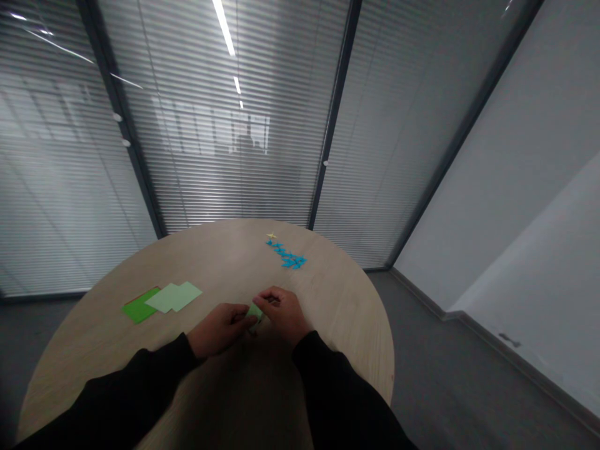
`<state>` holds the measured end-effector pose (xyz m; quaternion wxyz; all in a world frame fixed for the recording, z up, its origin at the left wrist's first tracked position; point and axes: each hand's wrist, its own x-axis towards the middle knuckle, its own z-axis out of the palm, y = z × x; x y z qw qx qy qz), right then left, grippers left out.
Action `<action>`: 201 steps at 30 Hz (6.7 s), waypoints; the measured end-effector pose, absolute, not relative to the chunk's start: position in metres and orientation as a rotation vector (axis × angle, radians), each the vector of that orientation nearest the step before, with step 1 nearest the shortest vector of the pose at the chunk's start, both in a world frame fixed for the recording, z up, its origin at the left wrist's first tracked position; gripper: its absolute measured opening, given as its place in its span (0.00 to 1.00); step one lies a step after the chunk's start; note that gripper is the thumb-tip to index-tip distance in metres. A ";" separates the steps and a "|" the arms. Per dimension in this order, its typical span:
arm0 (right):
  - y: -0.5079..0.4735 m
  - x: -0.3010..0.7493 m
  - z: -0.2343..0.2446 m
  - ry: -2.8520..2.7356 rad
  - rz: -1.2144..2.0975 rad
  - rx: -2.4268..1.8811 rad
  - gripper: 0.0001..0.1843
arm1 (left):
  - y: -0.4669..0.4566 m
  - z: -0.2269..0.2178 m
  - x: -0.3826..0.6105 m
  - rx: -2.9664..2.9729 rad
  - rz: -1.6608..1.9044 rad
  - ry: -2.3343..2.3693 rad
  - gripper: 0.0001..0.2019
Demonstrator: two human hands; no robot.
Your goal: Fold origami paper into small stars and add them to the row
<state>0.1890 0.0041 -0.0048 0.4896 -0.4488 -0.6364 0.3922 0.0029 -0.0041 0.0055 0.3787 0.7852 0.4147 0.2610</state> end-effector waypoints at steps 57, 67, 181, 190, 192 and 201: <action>-0.004 0.179 0.000 -1.470 1.070 -1.078 0.16 | -0.006 0.011 0.010 1.339 1.284 1.092 0.18; -0.009 0.177 0.003 -1.578 1.016 -1.109 0.19 | -0.010 0.007 0.014 1.139 1.126 0.821 0.18; -0.002 0.178 0.001 -1.193 1.091 -0.966 0.21 | -0.007 0.005 0.005 1.329 1.324 0.835 0.23; -0.002 0.178 0.000 -1.212 1.147 -0.965 0.20 | -0.007 0.008 0.004 1.414 1.322 0.972 0.14; -0.002 0.178 -0.001 -1.200 1.151 -0.975 0.19 | -0.007 0.009 0.004 1.408 1.331 0.994 0.13; 0.000 0.176 -0.001 -1.178 1.085 -1.026 0.18 | -0.007 0.010 0.004 1.472 1.331 1.131 0.13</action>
